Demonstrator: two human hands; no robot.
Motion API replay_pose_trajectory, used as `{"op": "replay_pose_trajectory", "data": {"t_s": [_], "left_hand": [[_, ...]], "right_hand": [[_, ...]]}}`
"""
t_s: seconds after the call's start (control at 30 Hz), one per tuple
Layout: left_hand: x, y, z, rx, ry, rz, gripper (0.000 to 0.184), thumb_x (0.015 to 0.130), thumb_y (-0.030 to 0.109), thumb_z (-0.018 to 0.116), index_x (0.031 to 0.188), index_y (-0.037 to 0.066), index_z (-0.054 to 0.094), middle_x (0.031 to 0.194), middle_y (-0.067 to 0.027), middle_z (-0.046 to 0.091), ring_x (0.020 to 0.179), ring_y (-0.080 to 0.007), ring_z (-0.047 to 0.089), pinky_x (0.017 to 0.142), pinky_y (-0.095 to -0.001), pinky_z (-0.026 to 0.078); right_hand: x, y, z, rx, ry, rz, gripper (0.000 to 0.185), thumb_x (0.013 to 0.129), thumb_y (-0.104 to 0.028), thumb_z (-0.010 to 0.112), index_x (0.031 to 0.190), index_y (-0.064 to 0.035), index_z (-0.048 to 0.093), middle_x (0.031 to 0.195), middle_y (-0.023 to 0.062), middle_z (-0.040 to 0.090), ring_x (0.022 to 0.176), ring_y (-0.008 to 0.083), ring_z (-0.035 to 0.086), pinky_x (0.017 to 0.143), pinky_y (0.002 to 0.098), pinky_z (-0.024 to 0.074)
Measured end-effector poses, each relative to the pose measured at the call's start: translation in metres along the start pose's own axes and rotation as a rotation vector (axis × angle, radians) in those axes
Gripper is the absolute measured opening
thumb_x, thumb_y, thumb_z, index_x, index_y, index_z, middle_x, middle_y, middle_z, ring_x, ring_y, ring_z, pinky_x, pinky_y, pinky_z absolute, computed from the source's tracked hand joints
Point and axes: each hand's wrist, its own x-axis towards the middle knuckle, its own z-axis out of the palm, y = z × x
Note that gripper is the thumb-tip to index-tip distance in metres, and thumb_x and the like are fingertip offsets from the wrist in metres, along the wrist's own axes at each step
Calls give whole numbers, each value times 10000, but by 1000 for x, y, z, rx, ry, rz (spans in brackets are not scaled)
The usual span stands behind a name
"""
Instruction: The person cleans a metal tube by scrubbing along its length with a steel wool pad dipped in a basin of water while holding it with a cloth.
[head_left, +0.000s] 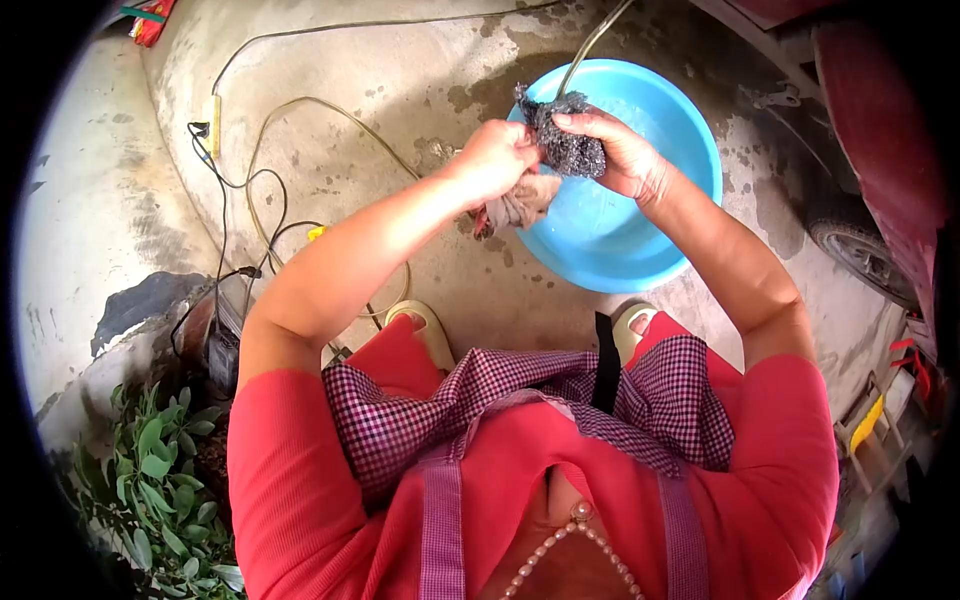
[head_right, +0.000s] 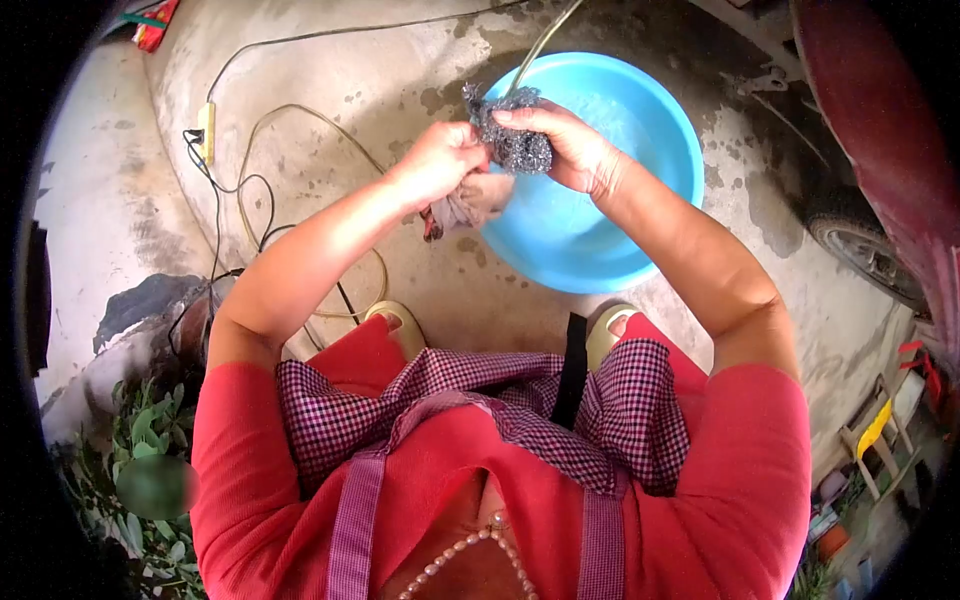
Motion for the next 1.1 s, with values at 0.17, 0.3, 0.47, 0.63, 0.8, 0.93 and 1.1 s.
{"op": "replay_pose_trajectory", "data": {"t_s": [0.17,0.3,0.47,0.63,0.8,0.93,1.1], "left_hand": [[-2,8,11,278,-71,85,167,819,148,544,776,-2,604,679,-90,605,647,-177,583,610,-332,458],[-9,-11,-1,313,-42,144,217,824,247,558,737,48,572,606,-85,546,556,-190,547,513,-373,450],[-26,34,1,220,48,153,200,832,233,538,759,52,582,614,-87,551,530,-186,542,481,-366,447],[-49,58,-14,156,-25,149,189,841,219,518,781,55,592,621,-90,556,504,-183,536,449,-360,444],[-54,90,-39,140,-143,89,185,850,205,499,804,59,602,629,-92,561,478,-179,530,416,-353,442],[-87,122,-67,93,-167,-186,187,857,193,483,821,61,610,634,-94,565,458,-176,525,391,-348,439],[-65,62,-59,522,-166,-36,233,906,236,492,928,31,600,736,-57,586,625,-125,544,622,-286,473]], "right_hand": [[13,-4,-7,-264,280,-57,370,709,-169,676,996,4,519,874,87,601,751,193,605,657,332,514],[76,-4,-59,-489,16,-241,265,813,-223,537,967,-21,613,847,103,632,748,210,599,701,328,490],[12,-100,-96,-152,599,126,473,874,-219,358,1281,20,399,1299,172,442,1187,287,441,987,405,370],[10,-125,-167,-216,471,97,365,832,-224,482,1109,11,523,1095,163,571,984,289,562,837,401,463],[27,-148,-144,-172,566,-3,309,802,-214,532,1016,8,558,990,155,608,889,284,593,756,392,495],[28,-158,-189,-24,628,-224,198,738,-176,622,850,-17,582,777,117,621,685,260,598,606,367,513],[33,-127,-135,120,510,-368,195,759,-171,626,920,-62,610,869,79,631,797,206,590,682,352,485]]}}
